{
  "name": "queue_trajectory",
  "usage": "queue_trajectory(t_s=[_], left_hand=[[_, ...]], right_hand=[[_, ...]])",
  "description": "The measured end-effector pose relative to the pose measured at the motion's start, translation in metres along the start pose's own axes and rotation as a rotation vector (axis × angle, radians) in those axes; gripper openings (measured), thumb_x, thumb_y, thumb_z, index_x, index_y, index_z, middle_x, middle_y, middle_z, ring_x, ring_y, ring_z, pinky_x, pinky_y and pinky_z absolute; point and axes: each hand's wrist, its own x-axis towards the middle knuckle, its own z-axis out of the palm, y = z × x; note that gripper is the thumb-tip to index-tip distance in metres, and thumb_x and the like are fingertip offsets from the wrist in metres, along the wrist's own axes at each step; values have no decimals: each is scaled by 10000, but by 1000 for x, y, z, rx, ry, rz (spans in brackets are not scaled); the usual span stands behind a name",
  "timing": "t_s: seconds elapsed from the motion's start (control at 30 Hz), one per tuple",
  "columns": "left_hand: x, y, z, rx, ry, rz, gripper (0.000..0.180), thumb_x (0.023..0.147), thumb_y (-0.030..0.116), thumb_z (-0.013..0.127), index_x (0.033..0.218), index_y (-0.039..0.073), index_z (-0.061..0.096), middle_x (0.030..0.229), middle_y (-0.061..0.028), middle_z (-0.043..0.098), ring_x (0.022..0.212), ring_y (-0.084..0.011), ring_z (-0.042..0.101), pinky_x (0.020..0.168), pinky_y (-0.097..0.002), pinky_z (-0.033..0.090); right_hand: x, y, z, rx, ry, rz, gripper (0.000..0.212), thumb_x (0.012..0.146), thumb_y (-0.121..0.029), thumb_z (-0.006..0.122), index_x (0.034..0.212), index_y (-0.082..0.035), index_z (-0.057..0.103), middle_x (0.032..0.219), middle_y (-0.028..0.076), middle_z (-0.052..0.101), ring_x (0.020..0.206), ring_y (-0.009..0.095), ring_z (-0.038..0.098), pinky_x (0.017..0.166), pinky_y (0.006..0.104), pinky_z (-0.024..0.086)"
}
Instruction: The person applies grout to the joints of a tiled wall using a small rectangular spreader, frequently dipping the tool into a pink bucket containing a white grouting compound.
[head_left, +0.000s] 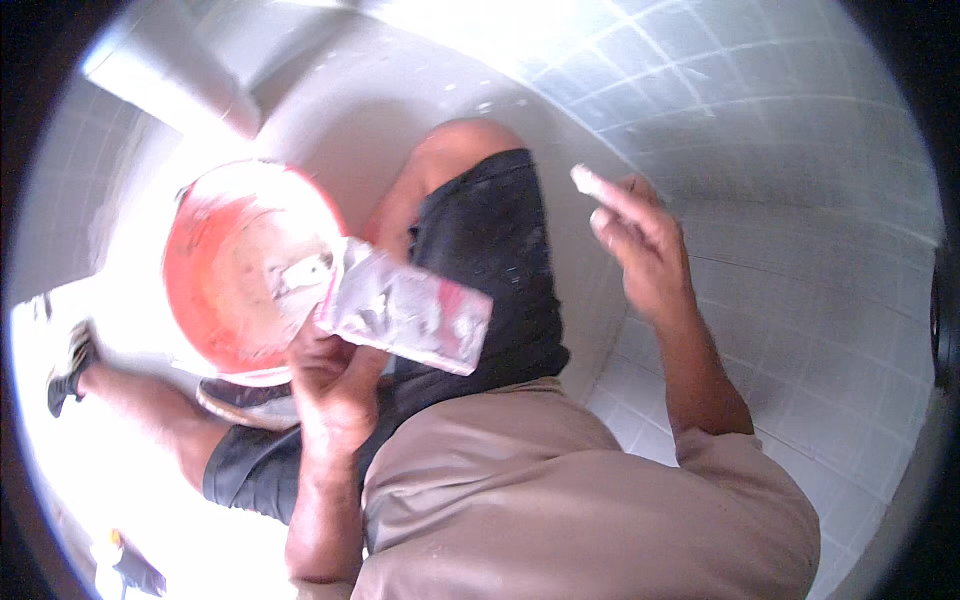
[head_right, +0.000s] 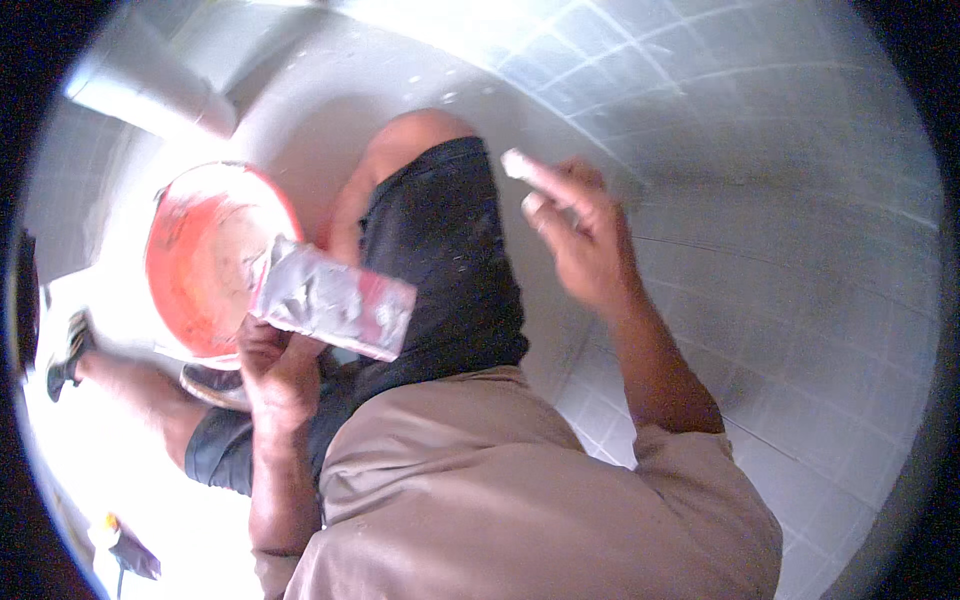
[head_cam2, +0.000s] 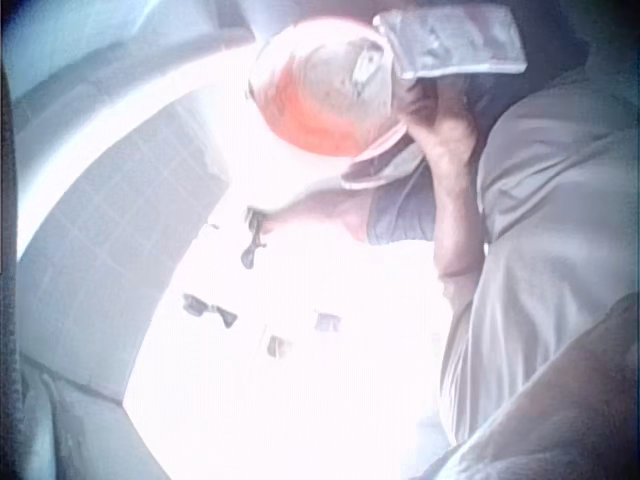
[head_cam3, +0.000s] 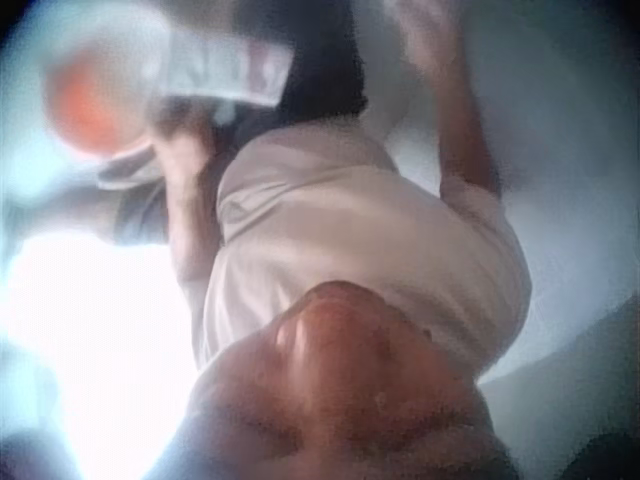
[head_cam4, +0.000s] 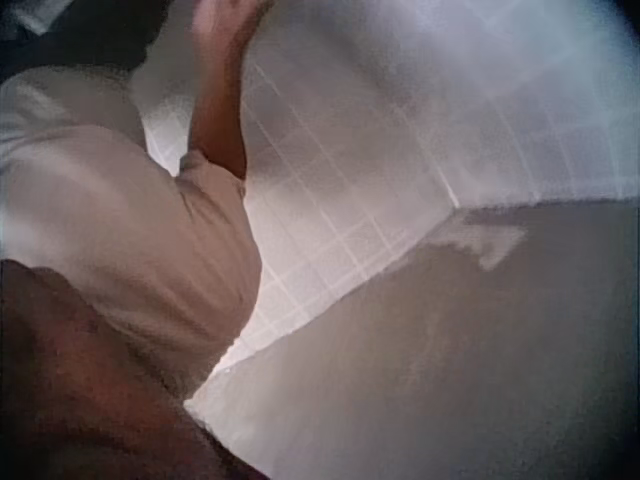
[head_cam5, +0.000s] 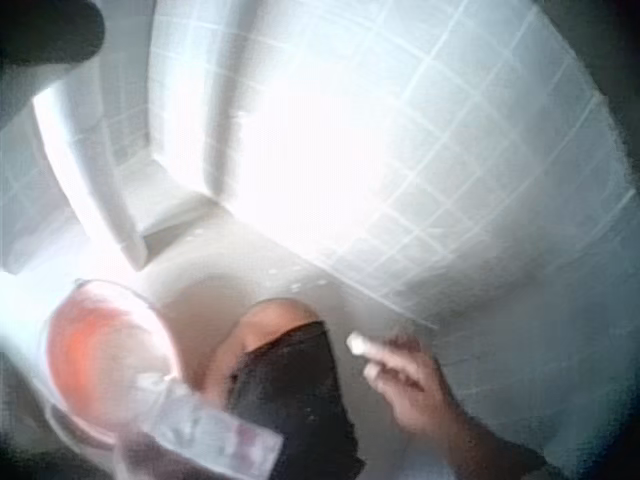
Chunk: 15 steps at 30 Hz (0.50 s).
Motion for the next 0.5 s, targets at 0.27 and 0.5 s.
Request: queue_trajectory(t_s=[0.27,0.5], left_hand=[[-12,1,6,94,63,216,328,896,-84,612,1219,-27,607,1103,-59,675,1002,-120,616,895,-280,489],[-11,2,6,272,123,276,364,846,-133,565,1191,-35,629,1083,-90,692,994,-162,642,906,-292,488]], right_hand=[[-24,-65,87,23,-205,-378,417,951,-67,550,1368,-49,558,966,61,485,909,199,425,871,336,348],[-14,-72,111,274,-198,-386,413,917,-34,563,1325,-87,606,948,63,495,876,207,428,831,363,349]])
